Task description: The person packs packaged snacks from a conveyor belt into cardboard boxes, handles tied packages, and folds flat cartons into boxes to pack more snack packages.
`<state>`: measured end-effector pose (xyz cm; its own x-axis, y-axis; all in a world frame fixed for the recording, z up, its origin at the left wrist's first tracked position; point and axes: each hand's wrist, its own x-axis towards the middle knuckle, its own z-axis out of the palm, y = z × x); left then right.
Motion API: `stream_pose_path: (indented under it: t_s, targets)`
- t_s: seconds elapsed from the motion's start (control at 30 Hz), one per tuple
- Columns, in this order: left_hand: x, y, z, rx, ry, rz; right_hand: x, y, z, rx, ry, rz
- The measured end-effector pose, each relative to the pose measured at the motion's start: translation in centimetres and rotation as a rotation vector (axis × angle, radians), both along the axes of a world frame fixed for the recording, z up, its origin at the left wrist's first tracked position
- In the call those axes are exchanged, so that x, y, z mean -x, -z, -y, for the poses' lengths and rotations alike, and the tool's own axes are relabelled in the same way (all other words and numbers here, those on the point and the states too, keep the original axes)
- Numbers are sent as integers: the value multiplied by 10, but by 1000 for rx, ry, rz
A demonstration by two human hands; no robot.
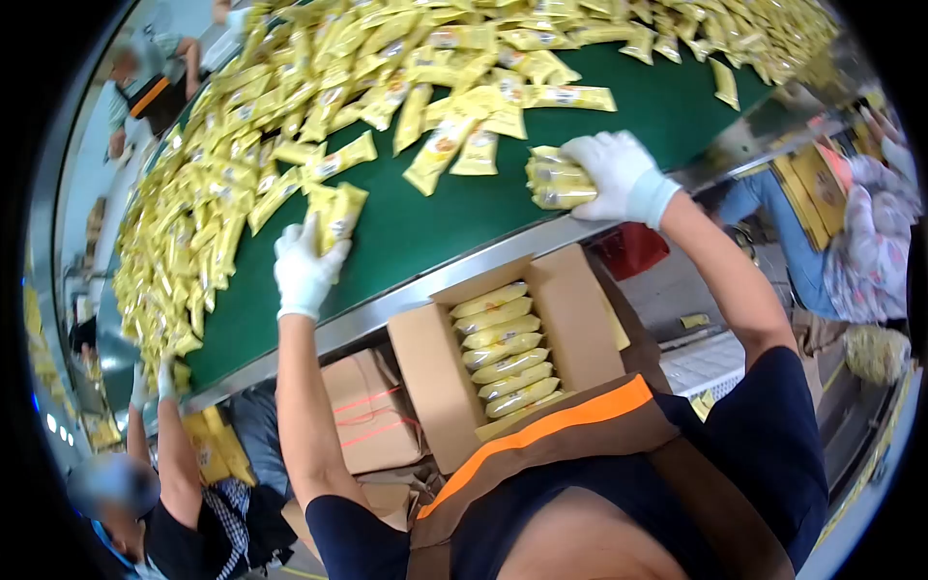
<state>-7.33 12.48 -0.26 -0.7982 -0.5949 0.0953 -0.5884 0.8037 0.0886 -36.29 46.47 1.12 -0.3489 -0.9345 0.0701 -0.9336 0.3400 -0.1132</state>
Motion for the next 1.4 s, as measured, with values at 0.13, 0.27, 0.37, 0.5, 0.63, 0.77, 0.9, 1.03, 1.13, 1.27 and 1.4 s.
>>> stream_pose_path:
  t_s: [0.13,0.27,0.37,0.5,0.63,0.77,0.9,1.03,1.13,1.27,1.4]
  targets:
    - [1,24,32,50,-24,-10,7,-17,-8,-178,192,242]
    - [7,18,47,-518,-93,-88,47,-48,16,-265,194,410]
    - [12,6,29,-270,-109,74,111,-28,43,90,140,638]
    - [28,-13,37,-335,26,-45,140,3,56,-62,137,730]
    - [84,0,85,-560,133,-198,105,-26,52,-228,235,609]
    - [102,11,70,-143,38,125,90,-25,36,-232,212,435]
    - [65,3,34,-70,218,36,64,-23,30,-292,106,242]
    - [60,4,28,-29,295,1,52,-28,16,-19,86,-14]
    - [70,3,37,-31,190,142,59,6,2,15,175,6]
    - [88,-23,29,-238,69,458,50,3,0,-117,212,-15]
    - [71,-10,5,16,83,395,44,-12,-7,-142,229,296]
